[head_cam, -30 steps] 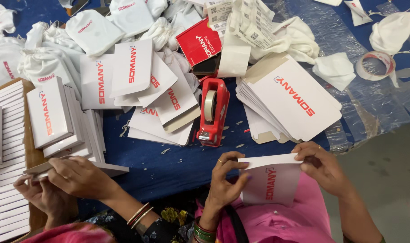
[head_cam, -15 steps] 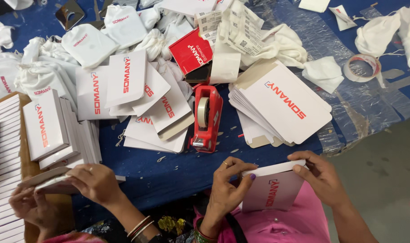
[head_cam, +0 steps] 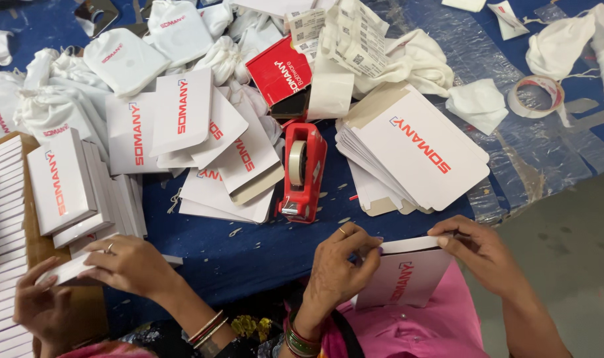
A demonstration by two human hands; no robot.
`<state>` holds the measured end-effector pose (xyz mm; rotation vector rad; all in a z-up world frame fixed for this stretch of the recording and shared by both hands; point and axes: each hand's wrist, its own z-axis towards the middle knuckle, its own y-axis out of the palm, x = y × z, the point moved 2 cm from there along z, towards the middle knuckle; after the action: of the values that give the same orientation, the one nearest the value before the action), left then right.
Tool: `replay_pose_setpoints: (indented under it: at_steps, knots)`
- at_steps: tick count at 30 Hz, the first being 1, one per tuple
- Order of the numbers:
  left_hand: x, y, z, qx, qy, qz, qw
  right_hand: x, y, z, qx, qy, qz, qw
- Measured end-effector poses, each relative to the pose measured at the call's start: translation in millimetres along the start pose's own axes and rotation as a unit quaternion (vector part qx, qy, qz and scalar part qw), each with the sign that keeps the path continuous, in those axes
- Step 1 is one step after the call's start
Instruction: The person folds flat cardboard boxes and places white cloth items inside them, then stacks the packed boxes on a table. The person handles the flat boxes and cloth items by hand, occasionally using a red tape dispenser to secure the packages.
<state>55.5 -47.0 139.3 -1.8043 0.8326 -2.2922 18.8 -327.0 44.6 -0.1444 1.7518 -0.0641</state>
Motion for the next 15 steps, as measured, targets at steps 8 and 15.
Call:
replay_pose_setpoints:
  at_steps: [8,15]
  knots:
    - [-20,3,-1,-0.06,0.145,0.076,0.985,9,-7,-5,-0.019,-0.116,-0.041,0.992]
    - [-49,26,-2,-0.045,0.111,0.044,0.992,9,-12,-4,0.005,-0.145,-0.178,0.973]
